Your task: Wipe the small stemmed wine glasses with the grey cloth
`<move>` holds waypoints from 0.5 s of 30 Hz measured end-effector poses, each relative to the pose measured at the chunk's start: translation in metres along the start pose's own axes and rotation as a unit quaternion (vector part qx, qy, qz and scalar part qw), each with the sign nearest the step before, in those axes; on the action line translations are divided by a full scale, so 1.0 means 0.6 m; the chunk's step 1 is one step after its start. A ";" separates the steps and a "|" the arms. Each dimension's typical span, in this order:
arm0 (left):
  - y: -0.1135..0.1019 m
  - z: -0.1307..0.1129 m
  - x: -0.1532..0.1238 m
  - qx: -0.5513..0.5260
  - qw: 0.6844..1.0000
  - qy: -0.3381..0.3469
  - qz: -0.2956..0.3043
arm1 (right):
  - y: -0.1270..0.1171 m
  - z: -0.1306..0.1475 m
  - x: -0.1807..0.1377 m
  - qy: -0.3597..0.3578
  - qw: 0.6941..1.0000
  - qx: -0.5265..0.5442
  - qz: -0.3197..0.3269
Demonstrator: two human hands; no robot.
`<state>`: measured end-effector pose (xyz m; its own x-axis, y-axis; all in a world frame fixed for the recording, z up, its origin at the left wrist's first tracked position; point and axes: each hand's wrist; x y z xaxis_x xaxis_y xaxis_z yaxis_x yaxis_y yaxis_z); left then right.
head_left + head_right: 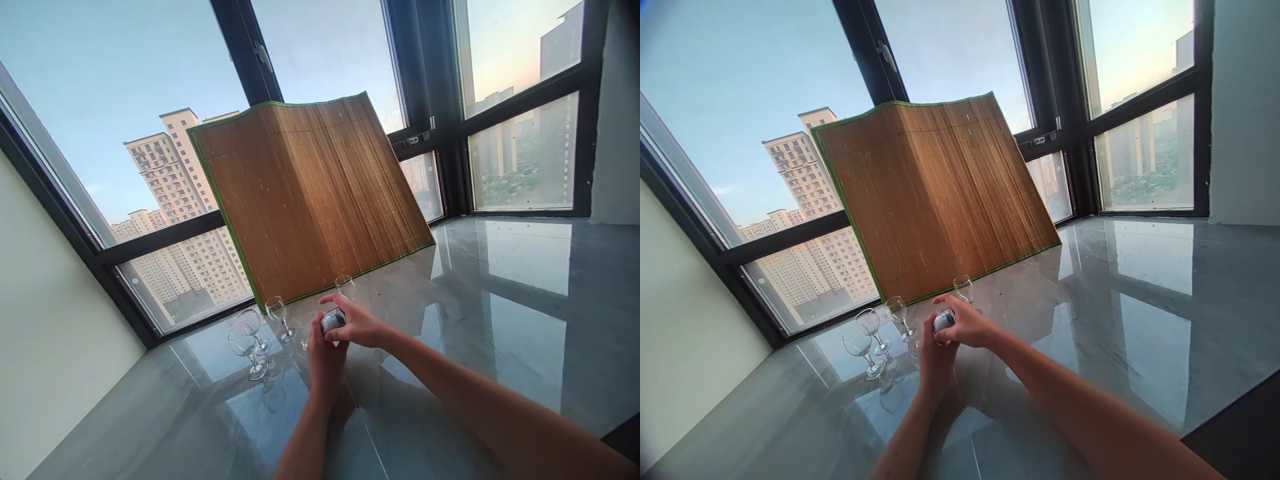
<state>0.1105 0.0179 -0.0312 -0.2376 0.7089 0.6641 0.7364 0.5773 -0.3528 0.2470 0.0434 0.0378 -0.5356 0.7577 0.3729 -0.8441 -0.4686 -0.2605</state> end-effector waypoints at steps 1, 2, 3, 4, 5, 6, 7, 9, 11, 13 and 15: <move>0.000 -0.001 0.000 -0.017 1.000 -0.007 -0.005 | -0.001 0.002 0.000 -0.002 1.000 -0.001 -0.004; 0.001 -0.003 -0.001 -0.032 0.999 -0.014 -0.012 | -0.002 0.003 0.001 -0.004 1.000 -0.001 -0.008; 0.001 -0.004 -0.001 -0.044 0.999 -0.019 -0.019 | -0.003 0.003 0.001 -0.004 1.000 0.003 -0.009; 0.001 -0.006 -0.001 -0.053 0.998 -0.023 -0.025 | -0.003 0.003 0.001 -0.002 1.000 0.014 -0.004; 0.001 -0.008 0.000 -0.060 0.997 -0.027 -0.029 | -0.004 0.003 0.001 0.002 1.000 0.030 0.003; 0.001 -0.010 0.000 -0.065 0.997 -0.030 -0.033 | -0.005 0.002 0.002 0.007 0.999 0.047 0.010; 0.001 -0.010 0.000 -0.070 0.996 -0.031 -0.036 | -0.006 0.001 0.002 0.011 0.998 0.061 0.016; 0.001 -0.011 0.001 -0.079 0.996 -0.029 -0.038 | -0.008 0.001 0.002 0.015 0.997 0.077 0.021; 0.001 -0.010 0.002 -0.088 0.995 -0.024 -0.034 | -0.009 0.004 0.001 0.016 0.996 0.083 0.021; 0.002 -0.011 0.003 -0.091 0.995 -0.026 -0.034 | -0.010 0.010 0.001 0.017 0.996 0.090 0.020; 0.002 -0.013 0.003 -0.092 0.995 -0.034 -0.035 | -0.009 0.015 0.000 0.016 0.995 0.095 0.014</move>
Point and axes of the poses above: each hand's wrist, its own x-axis towards the middle knuckle, its own y-axis out of the palm, z = x × y
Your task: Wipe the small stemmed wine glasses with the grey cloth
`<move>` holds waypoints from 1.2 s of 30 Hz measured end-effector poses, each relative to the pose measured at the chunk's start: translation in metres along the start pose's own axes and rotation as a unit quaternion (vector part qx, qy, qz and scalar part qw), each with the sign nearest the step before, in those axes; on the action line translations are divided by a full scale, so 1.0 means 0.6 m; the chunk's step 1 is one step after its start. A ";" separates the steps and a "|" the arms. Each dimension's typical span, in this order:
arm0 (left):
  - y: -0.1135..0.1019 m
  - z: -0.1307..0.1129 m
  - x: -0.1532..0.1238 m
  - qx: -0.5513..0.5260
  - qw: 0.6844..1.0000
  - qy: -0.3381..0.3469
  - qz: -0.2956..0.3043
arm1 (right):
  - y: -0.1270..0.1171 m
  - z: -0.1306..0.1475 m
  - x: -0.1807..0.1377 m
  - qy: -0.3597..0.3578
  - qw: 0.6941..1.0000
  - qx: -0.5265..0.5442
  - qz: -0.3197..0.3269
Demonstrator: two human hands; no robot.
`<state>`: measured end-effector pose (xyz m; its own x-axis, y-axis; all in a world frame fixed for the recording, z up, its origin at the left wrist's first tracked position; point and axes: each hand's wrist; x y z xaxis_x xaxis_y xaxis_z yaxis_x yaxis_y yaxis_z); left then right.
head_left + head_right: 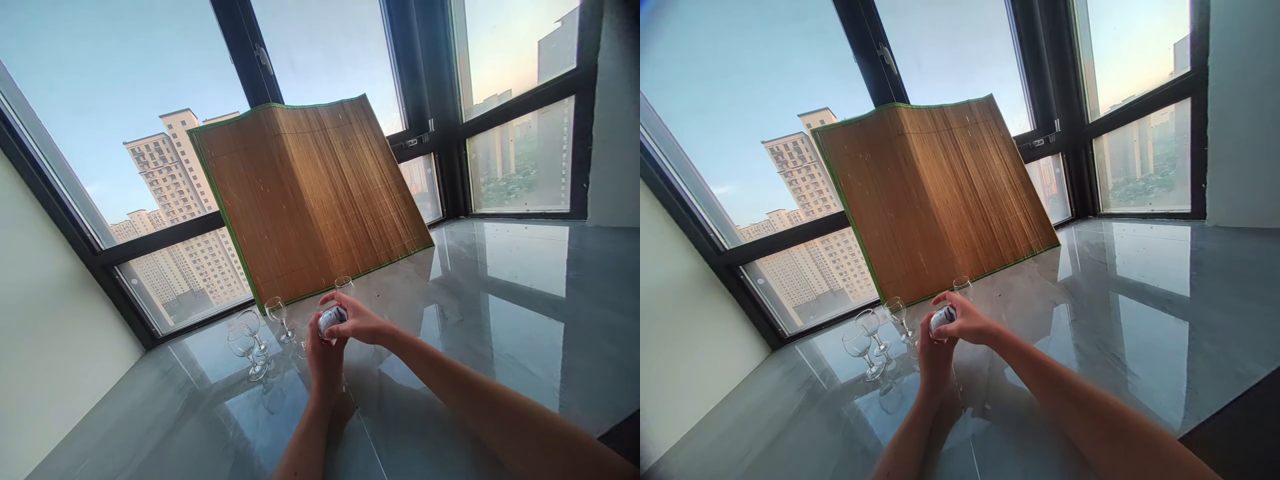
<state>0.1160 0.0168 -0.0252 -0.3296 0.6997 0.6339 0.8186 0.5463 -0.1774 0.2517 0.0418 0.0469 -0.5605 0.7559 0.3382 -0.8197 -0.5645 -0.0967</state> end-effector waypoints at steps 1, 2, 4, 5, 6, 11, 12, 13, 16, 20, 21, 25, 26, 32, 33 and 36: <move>0.000 -0.001 0.000 -0.003 1.000 -0.005 -0.002 | 0.001 0.001 0.000 -0.002 1.000 0.003 -0.003; 0.001 -0.002 0.000 -0.008 1.000 -0.010 -0.004 | 0.002 0.002 0.000 -0.005 1.000 0.006 -0.006; 0.001 -0.002 0.000 -0.023 1.000 -0.013 -0.010 | 0.004 0.000 0.000 -0.014 1.000 0.010 -0.013; 0.001 -0.002 0.000 -0.029 0.999 -0.011 -0.013 | 0.004 -0.001 0.000 -0.018 1.000 0.011 -0.018; 0.001 -0.001 0.001 -0.033 0.999 -0.008 -0.013 | 0.004 -0.002 0.001 -0.022 0.999 0.012 -0.023; 0.001 -0.001 0.001 -0.041 0.999 0.009 0.002 | 0.005 -0.001 0.000 -0.022 0.999 0.026 -0.037; 0.001 -0.002 0.000 -0.045 0.999 0.007 0.004 | 0.005 0.000 -0.001 -0.022 0.999 0.030 -0.039; 0.002 -0.004 0.000 -0.049 0.999 0.004 0.004 | 0.005 0.000 -0.001 -0.024 0.998 0.033 -0.042; 0.003 -0.007 0.000 -0.064 0.998 0.000 0.002 | 0.006 -0.003 0.001 -0.023 0.998 0.043 -0.050; 0.003 -0.009 0.000 -0.086 0.996 -0.009 0.011 | 0.010 -0.010 0.004 -0.031 0.996 0.036 -0.069; 0.003 -0.009 0.000 -0.092 0.996 -0.012 0.014 | 0.012 -0.010 0.005 -0.042 0.996 0.019 -0.081; 0.003 -0.008 0.001 -0.102 0.994 -0.031 0.010 | 0.018 -0.011 0.005 -0.118 0.980 -0.071 -0.140; 0.003 -0.007 0.001 -0.098 0.995 -0.037 0.005 | 0.018 -0.012 0.005 -0.129 0.978 -0.077 -0.146; 0.004 -0.005 0.000 -0.070 0.997 -0.043 0.006 | 0.016 -0.011 0.007 -0.095 0.983 -0.025 -0.155; 0.003 -0.006 0.000 -0.064 0.997 -0.046 0.006 | 0.016 -0.010 0.007 -0.089 0.983 -0.011 -0.160; 0.002 -0.011 -0.001 -0.054 0.997 -0.053 0.006 | 0.016 -0.007 0.007 -0.073 0.982 0.035 -0.172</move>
Point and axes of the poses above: each hand's wrist, its own x-axis towards the middle knuckle, its own y-axis out of the palm, z = x × y
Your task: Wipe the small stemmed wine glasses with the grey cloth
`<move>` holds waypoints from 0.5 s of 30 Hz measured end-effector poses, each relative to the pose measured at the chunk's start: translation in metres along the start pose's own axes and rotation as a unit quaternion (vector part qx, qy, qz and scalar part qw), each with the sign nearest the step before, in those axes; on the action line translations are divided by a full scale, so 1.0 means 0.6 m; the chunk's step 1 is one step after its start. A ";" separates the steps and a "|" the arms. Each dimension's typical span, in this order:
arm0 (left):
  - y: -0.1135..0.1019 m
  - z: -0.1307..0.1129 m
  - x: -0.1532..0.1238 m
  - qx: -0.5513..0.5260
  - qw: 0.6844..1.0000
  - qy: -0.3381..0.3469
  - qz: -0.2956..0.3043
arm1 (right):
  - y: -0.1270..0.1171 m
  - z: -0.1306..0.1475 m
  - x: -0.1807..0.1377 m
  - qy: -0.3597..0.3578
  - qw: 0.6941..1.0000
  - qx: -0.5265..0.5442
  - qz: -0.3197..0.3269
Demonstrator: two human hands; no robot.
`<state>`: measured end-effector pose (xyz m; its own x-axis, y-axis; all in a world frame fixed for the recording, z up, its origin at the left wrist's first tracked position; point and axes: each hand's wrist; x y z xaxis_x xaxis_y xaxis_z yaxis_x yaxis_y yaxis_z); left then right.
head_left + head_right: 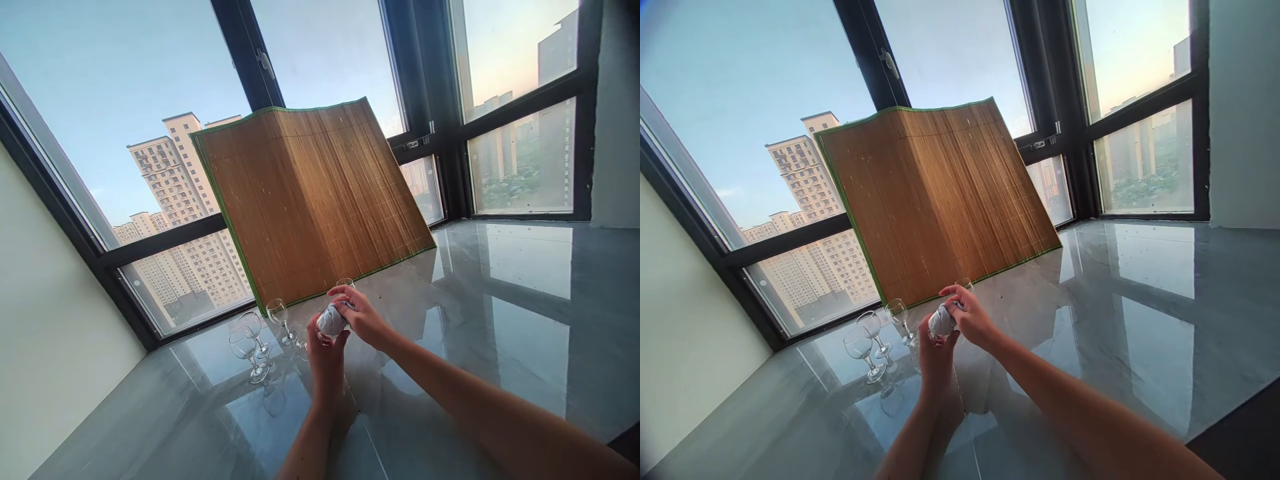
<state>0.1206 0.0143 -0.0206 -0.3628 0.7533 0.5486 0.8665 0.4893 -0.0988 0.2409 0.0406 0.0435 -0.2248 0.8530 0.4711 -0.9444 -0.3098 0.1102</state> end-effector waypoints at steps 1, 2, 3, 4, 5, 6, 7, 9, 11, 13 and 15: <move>0.000 -0.002 -0.001 0.004 1.000 0.001 0.000 | 0.000 0.001 0.000 0.005 1.000 0.010 -0.005; -0.001 -0.004 -0.001 0.009 1.000 0.003 -0.001 | -0.001 0.002 0.001 0.006 1.000 0.016 -0.013; -0.002 -0.005 -0.002 0.014 1.000 0.004 -0.003 | -0.003 0.002 0.002 0.007 1.000 0.021 -0.021; -0.003 -0.006 -0.002 0.020 1.000 0.003 -0.004 | -0.005 0.002 0.004 0.010 0.999 0.026 -0.031; -0.004 -0.007 -0.002 0.025 1.000 0.001 -0.006 | -0.007 0.001 0.006 0.011 0.999 0.031 -0.043; -0.005 -0.007 -0.002 0.029 1.000 -0.004 -0.009 | -0.010 0.001 0.009 0.008 0.998 0.035 -0.058; -0.007 -0.007 -0.002 0.032 0.999 -0.010 -0.013 | -0.012 -0.001 0.012 0.003 0.996 0.035 -0.077; -0.010 -0.008 0.000 0.034 0.999 -0.021 -0.024 | -0.017 -0.005 0.017 -0.014 0.993 0.023 -0.117; -0.012 -0.008 0.002 0.031 0.998 -0.030 -0.037 | -0.019 -0.009 0.021 -0.035 0.986 -0.007 -0.162; -0.012 -0.007 0.003 0.023 0.998 -0.040 -0.046 | -0.020 -0.012 0.022 -0.054 0.976 -0.043 -0.206; -0.012 -0.006 0.004 0.007 0.997 -0.055 -0.051 | -0.020 -0.013 0.020 -0.073 0.964 -0.078 -0.244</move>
Point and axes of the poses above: each hand's wrist, its own x-axis towards the middle knuckle, its own y-axis out of the palm, z = x × y
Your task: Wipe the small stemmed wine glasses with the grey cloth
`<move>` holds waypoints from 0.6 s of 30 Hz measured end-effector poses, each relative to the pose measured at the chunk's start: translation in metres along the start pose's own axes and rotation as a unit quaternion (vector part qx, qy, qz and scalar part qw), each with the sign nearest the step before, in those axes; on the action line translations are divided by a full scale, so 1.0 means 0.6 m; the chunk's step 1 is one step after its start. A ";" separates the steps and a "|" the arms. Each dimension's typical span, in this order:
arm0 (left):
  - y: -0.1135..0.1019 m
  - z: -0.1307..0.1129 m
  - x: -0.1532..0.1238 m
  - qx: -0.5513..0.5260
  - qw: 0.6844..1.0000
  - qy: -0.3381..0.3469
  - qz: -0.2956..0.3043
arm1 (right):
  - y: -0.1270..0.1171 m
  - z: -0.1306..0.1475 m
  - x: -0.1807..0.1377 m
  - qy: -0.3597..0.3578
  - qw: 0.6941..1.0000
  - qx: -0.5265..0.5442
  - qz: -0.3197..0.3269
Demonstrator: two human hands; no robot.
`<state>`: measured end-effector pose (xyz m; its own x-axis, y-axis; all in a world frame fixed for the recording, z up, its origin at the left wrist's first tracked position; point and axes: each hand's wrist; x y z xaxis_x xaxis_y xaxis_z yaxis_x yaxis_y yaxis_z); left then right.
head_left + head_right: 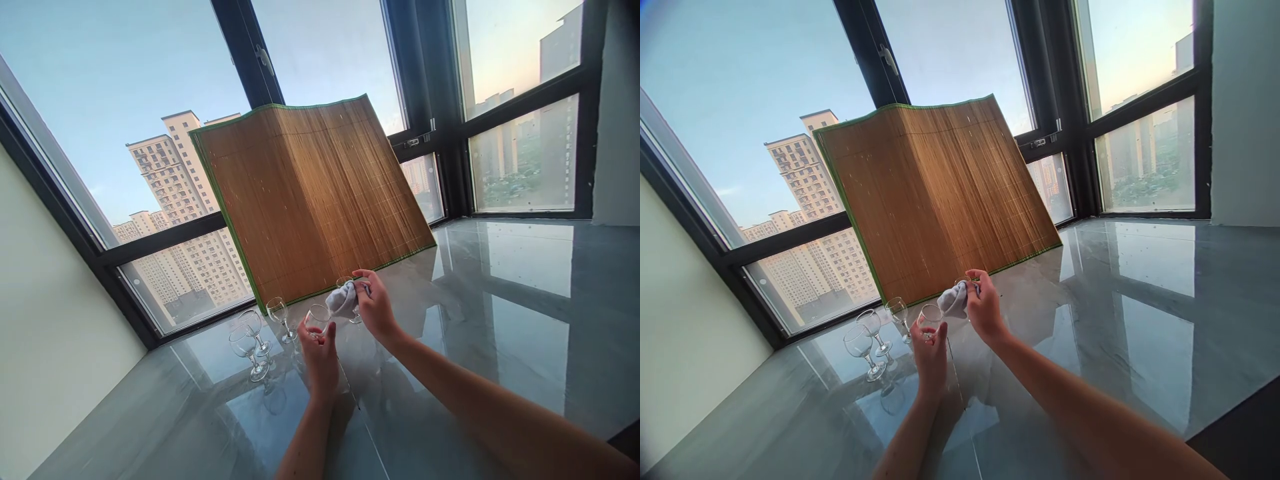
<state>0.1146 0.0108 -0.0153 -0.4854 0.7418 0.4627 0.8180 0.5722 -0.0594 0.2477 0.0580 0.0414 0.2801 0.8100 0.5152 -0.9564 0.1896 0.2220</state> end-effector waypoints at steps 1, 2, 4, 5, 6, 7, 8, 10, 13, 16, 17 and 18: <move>0.000 0.000 0.000 -0.011 1.000 -0.007 -0.001 | -0.001 0.001 -0.001 -0.010 1.000 -0.016 -0.016; 0.000 -0.001 -0.001 -0.023 1.000 -0.012 -0.002 | -0.002 0.002 -0.002 -0.019 0.999 -0.031 -0.029; 0.001 -0.003 -0.005 -0.050 0.999 -0.016 -0.003 | -0.005 0.004 -0.004 -0.037 0.996 -0.063 -0.043; 0.001 -0.005 -0.008 -0.064 0.998 -0.015 0.000 | -0.005 0.004 -0.005 -0.045 0.995 -0.079 -0.042; 0.002 -0.007 -0.011 -0.078 0.997 -0.015 0.007 | -0.004 0.003 -0.007 -0.050 0.994 -0.092 -0.033; 0.003 -0.009 -0.014 -0.091 0.996 -0.015 0.016 | -0.003 0.001 -0.011 -0.054 0.993 -0.104 -0.016; 0.004 -0.011 -0.017 -0.103 0.994 -0.017 0.026 | 0.000 -0.004 -0.016 -0.057 0.992 -0.113 0.008; 0.006 -0.014 -0.022 -0.123 0.991 -0.018 0.043 | 0.009 -0.016 -0.029 -0.061 0.986 -0.131 0.079; 0.007 -0.014 -0.022 -0.127 0.991 0.009 0.035 | 0.023 -0.034 -0.054 -0.057 0.963 -0.150 0.219; 0.004 -0.010 -0.016 -0.117 0.993 0.011 0.003 | 0.031 -0.040 -0.073 -0.034 0.949 -0.110 0.292; 0.003 -0.008 -0.014 -0.121 0.993 -0.003 -0.005 | 0.033 -0.040 -0.077 -0.018 0.949 -0.090 0.302; 0.001 -0.006 -0.012 -0.128 0.992 -0.017 -0.011 | 0.034 -0.041 -0.079 0.001 0.949 -0.075 0.305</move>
<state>0.1199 0.0048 -0.0152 -0.5109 0.7437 0.4313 0.8563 0.4845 0.1789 0.2130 0.0368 0.0012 -0.3302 0.7949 0.5090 -0.9415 -0.2389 -0.2376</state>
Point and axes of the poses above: each hand's wrist, its own x-axis towards the middle knuckle, its own y-axis out of the palm, z = x × y
